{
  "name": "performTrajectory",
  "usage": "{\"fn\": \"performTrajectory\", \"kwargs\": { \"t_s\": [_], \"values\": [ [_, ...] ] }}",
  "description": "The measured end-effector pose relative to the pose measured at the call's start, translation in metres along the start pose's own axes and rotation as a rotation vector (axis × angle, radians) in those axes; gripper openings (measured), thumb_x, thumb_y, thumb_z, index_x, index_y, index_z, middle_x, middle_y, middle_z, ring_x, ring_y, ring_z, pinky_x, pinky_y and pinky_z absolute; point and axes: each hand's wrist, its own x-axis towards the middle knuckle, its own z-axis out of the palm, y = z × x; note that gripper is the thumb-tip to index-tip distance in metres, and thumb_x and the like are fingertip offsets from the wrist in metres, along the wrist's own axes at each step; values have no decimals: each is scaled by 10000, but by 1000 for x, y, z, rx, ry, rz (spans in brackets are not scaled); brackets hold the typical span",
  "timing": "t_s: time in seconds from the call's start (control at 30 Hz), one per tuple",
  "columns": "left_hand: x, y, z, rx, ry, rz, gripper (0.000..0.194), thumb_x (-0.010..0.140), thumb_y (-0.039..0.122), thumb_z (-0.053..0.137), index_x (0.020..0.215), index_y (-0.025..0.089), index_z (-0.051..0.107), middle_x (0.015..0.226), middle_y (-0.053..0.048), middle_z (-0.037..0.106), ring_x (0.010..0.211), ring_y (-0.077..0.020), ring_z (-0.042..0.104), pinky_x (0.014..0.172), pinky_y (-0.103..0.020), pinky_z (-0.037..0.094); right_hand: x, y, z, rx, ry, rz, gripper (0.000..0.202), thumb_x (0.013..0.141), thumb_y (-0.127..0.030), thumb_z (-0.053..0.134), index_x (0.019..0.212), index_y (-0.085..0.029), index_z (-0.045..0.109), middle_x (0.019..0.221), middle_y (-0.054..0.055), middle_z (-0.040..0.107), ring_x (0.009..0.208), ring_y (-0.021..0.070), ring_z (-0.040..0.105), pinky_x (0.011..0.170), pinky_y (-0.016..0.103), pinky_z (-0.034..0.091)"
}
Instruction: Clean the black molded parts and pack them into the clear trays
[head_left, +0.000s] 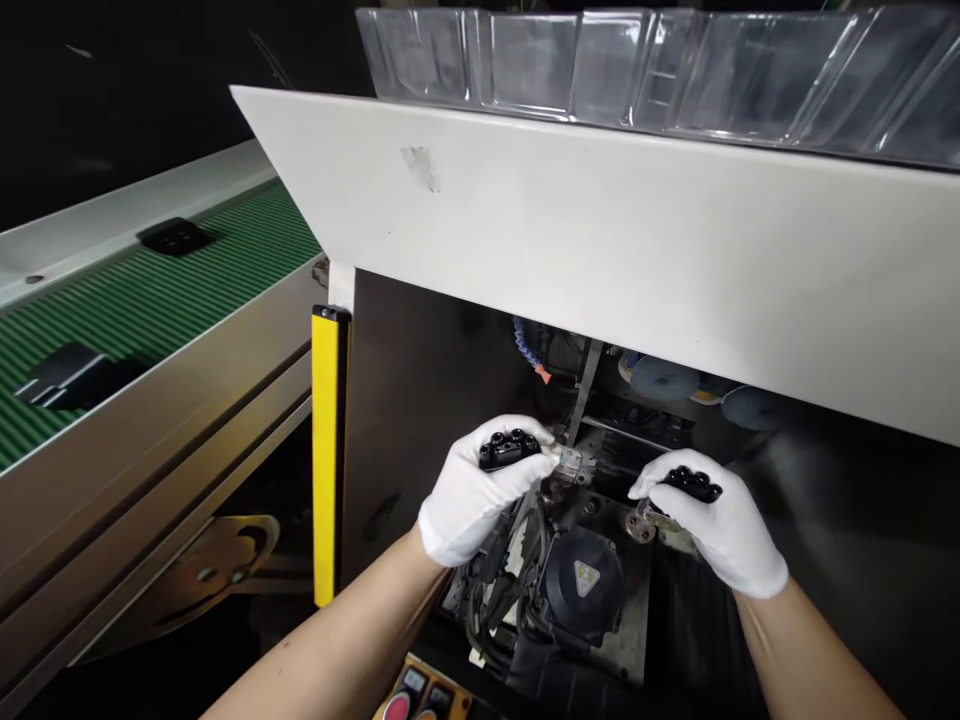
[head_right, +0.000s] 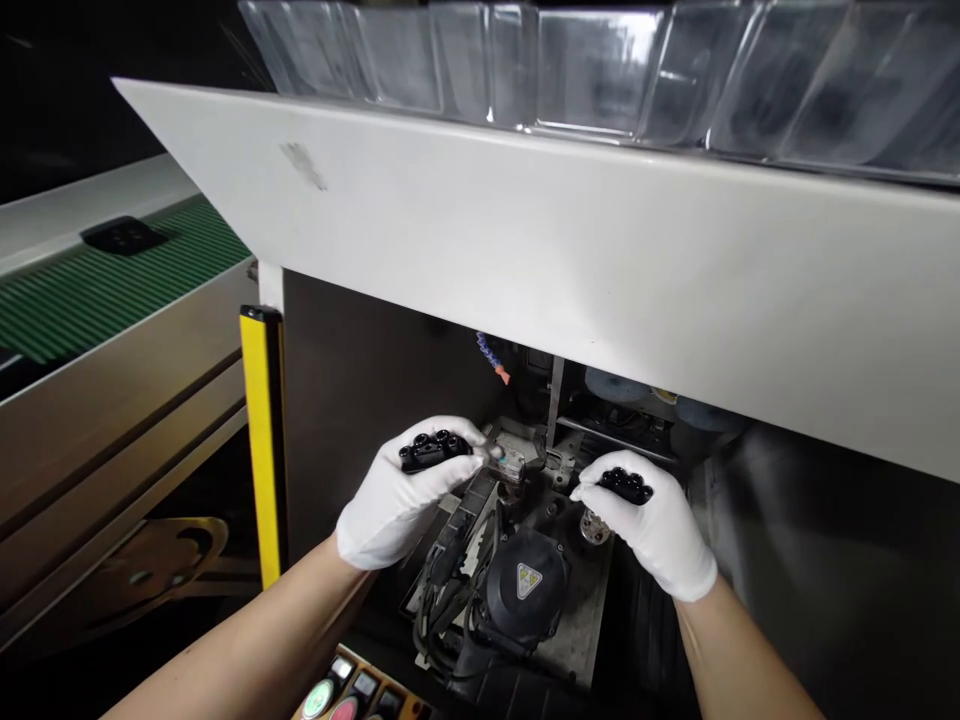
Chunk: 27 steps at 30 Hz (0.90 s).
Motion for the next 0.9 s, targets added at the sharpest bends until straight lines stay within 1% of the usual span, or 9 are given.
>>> {"fn": "performTrajectory", "kwargs": {
  "t_s": [0.13,0.23,0.27,0.37,0.5,0.63,0.7,0.8,0.9],
  "values": [
    [16,-2,0,-5,-86,-7,225,719,254,884,866,155,745,948,-57,778,872,-168,703,820,-258,560,-5,8,6,35,24,-106,49,900,-287,734,868,-253,719,927,7,757,878,198,729,849,332,572],
    [29,-3,3,3,-179,-42,238,708,255,885,858,137,742,989,-86,777,884,-187,708,818,-288,573,-6,15,9,101,-12,-164,57,916,-228,714,874,-265,718,933,-1,741,871,187,732,844,321,574],
    [33,-4,4,9,-221,-63,248,698,256,888,853,131,740,986,-93,775,863,-191,707,794,-295,578,-6,16,10,124,-29,-172,63,918,-222,712,873,-266,717,929,-1,738,867,188,733,840,322,577],
    [44,-10,10,34,-364,-135,256,681,271,892,813,119,733,900,-87,763,759,-172,685,705,-281,565,-6,18,11,141,-27,-174,58,910,-234,724,857,-258,715,921,11,738,858,196,733,816,321,588],
    [51,-22,14,57,-511,-152,242,671,268,892,780,122,732,798,-69,749,747,-166,682,738,-271,552,-6,17,12,121,7,-140,63,897,-267,735,841,-244,718,917,31,747,852,210,734,785,322,599],
    [55,-26,11,21,-562,-216,268,680,318,889,785,130,730,822,-86,754,728,-178,681,676,-272,535,-6,17,12,127,3,-121,71,892,-273,735,830,-241,720,913,33,755,857,217,733,816,344,598],
    [57,-26,10,10,-596,-235,284,667,342,894,761,130,731,812,-92,747,717,-186,672,675,-287,534,-7,17,11,129,-2,-106,72,894,-281,736,836,-241,721,918,34,757,861,218,732,837,358,594],
    [57,-27,9,12,-634,-208,281,648,349,900,720,132,737,804,-104,731,737,-196,658,693,-305,535,-7,19,12,122,-10,-112,65,903,-272,728,846,-242,722,931,33,759,862,217,728,827,365,590],
    [56,-32,9,-49,-610,-186,283,635,345,908,715,136,736,799,-108,730,739,-197,653,668,-301,527,-6,22,12,121,-27,-167,56,907,-256,720,853,-241,723,915,30,763,855,216,724,810,369,585]
  ]
}}
